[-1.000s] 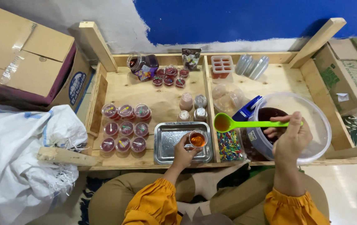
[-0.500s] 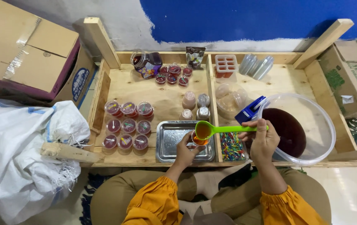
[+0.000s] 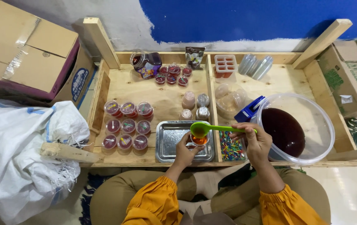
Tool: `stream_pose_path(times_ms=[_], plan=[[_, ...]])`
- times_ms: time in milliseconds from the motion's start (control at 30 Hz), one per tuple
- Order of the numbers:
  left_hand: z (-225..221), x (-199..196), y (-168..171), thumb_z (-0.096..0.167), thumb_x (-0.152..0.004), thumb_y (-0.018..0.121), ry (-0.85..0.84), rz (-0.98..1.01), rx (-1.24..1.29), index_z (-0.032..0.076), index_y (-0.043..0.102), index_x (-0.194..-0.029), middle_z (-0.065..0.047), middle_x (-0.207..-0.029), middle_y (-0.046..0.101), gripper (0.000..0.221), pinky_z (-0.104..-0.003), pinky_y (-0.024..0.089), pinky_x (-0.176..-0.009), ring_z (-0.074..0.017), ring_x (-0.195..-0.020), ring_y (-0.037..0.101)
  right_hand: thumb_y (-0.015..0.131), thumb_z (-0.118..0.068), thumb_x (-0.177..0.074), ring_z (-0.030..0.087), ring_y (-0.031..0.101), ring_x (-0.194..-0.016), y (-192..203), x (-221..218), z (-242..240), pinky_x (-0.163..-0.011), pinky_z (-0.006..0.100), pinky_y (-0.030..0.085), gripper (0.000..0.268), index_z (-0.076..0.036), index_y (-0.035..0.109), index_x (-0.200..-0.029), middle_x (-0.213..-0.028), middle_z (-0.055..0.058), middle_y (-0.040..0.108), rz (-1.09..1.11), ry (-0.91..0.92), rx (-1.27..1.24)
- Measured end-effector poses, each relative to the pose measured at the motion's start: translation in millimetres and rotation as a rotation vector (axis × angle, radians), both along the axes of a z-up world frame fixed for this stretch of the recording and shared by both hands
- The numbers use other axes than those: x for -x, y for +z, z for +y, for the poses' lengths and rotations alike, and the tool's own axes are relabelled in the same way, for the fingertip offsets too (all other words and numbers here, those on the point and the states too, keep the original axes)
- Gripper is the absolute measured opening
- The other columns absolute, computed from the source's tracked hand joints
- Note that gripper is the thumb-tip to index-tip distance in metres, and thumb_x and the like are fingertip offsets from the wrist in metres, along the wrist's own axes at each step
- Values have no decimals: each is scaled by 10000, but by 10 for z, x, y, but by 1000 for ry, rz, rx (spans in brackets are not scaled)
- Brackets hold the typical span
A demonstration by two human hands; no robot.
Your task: The person fills a small plastic container with a liquid from a large bucket using a green ladle and then places a lid on the container.
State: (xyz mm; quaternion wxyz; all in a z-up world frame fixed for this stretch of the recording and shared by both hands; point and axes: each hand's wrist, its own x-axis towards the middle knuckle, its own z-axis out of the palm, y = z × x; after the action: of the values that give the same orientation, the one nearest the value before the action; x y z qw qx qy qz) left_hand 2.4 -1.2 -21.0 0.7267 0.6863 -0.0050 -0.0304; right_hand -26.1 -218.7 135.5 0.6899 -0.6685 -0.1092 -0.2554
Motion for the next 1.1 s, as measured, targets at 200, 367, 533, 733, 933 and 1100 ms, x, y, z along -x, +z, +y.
stream_pose_path(times_ms=[200, 367, 533, 733, 933, 1100], plan=[[-7, 7, 65, 122, -624, 986, -2, 2, -12, 115, 626, -1318, -108, -1121, 723, 781, -378, 645, -832, -254, -1032, 701, 429, -228, -1118, 311, 781, -747, -13, 2, -36, -651, 367, 644, 418, 88, 652, -960, -994, 283, 743, -12, 50, -26], [-9, 4, 106, 119, -626, 982, 4, -9, -1, 97, 618, -1327, -137, -1141, 720, 791, -396, 646, -825, -289, -1030, 702, 446, -255, -1110, 311, 783, -751, 33, 12, -32, -645, 338, 645, 425, 74, 620, -905, -944, 284, 737, 13, 83, -117], [-10, 1, 102, 154, -636, 984, 7, -1, -15, 105, 617, -1332, -122, -1130, 727, 789, -387, 649, -820, -272, -1020, 709, 464, -224, -1096, 347, 782, -740, 61, 12, -41, -635, 357, 647, 401, 62, 597, -850, -896, 308, 724, 20, 109, -182], [-7, -2, 105, 164, -640, 982, 5, -2, -32, 120, 623, -1332, -126, -1142, 721, 780, -404, 650, -827, -290, -1030, 704, 476, -196, -1053, 351, 758, -669, 88, 2, -28, -598, 374, 639, 387, 76, 570, -794, -823, 326, 689, 25, 42, -193], [15, -35, 172, 148, -670, 959, 63, 53, -74, 152, 621, -1318, -105, -1165, 713, 730, -395, 649, -830, -296, -1050, 697, 381, -214, -1147, 311, 728, -633, -70, -65, -144, -580, 338, 615, 398, 33, 545, -882, -852, 292, 687, -55, -225, -196], [24, -103, 121, 95, -743, 904, 193, 137, -5, 192, 562, -1367, -201, -1097, 686, 718, -383, 669, -512, -340, -862, 747, 421, -201, -1180, 272, 700, -582, -235, -152, -159, -508, 300, 574, 371, 34, 582, -941, -879, 265, 709, -45, -408, 39]])
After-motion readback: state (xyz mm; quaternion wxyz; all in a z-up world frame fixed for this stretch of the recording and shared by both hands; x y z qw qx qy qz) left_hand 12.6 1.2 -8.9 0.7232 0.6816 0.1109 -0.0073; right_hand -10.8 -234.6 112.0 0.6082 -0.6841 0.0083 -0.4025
